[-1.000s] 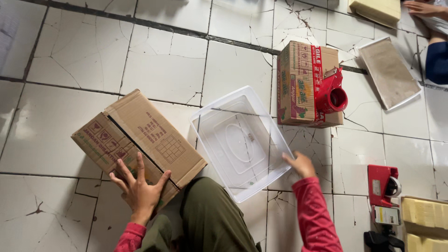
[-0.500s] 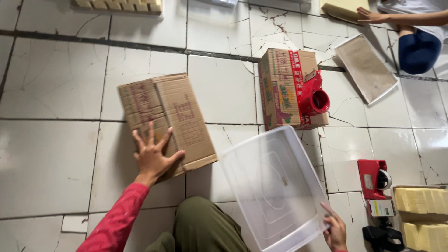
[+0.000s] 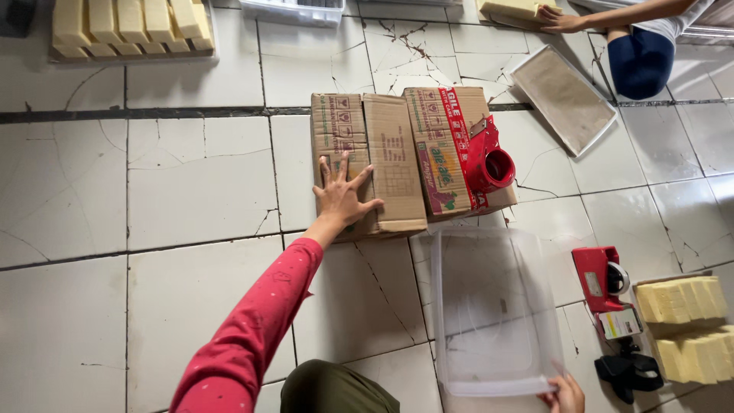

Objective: The person sits on the floor and packs small white rectangular items from a plastic tray into a cardboard box. They arrange the items in neat rows until the box is full, then close the flaps and move the box aside.

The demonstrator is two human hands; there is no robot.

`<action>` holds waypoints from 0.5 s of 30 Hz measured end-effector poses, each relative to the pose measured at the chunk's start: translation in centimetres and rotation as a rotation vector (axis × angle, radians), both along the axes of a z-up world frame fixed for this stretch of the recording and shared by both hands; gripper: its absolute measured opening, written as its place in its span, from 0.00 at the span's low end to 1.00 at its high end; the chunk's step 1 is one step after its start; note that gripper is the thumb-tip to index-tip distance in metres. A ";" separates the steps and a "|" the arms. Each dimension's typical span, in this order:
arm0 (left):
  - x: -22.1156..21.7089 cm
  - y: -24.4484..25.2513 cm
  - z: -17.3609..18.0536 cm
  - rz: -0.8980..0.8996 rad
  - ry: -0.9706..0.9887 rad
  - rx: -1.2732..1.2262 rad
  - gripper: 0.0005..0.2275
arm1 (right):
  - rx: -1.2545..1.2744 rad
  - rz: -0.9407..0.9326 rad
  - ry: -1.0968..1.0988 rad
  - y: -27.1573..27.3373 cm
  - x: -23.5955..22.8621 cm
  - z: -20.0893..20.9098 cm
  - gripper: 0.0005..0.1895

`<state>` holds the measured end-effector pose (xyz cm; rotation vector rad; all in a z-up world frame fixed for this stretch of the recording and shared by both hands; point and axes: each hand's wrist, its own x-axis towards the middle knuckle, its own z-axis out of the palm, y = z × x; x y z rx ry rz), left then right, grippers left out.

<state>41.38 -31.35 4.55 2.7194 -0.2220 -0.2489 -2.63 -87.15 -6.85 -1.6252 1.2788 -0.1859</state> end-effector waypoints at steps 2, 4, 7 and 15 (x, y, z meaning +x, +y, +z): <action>0.0 -1.4 -0.9 0.010 0.016 0.005 0.40 | 0.075 -0.040 -0.085 -2.1 1.5 -2.7 0.35; 0.2 -2.5 -1.8 0.068 -0.049 0.055 0.40 | 0.017 0.095 -0.118 -3.1 4.5 -4.0 0.28; -0.4 -1.8 0.4 0.051 0.049 0.017 0.39 | -0.043 -0.080 0.203 -0.4 6.4 -1.1 0.41; -11.5 9.0 10.5 -0.083 -0.013 -0.294 0.38 | -1.122 0.962 -0.633 22.9 5.1 3.4 0.18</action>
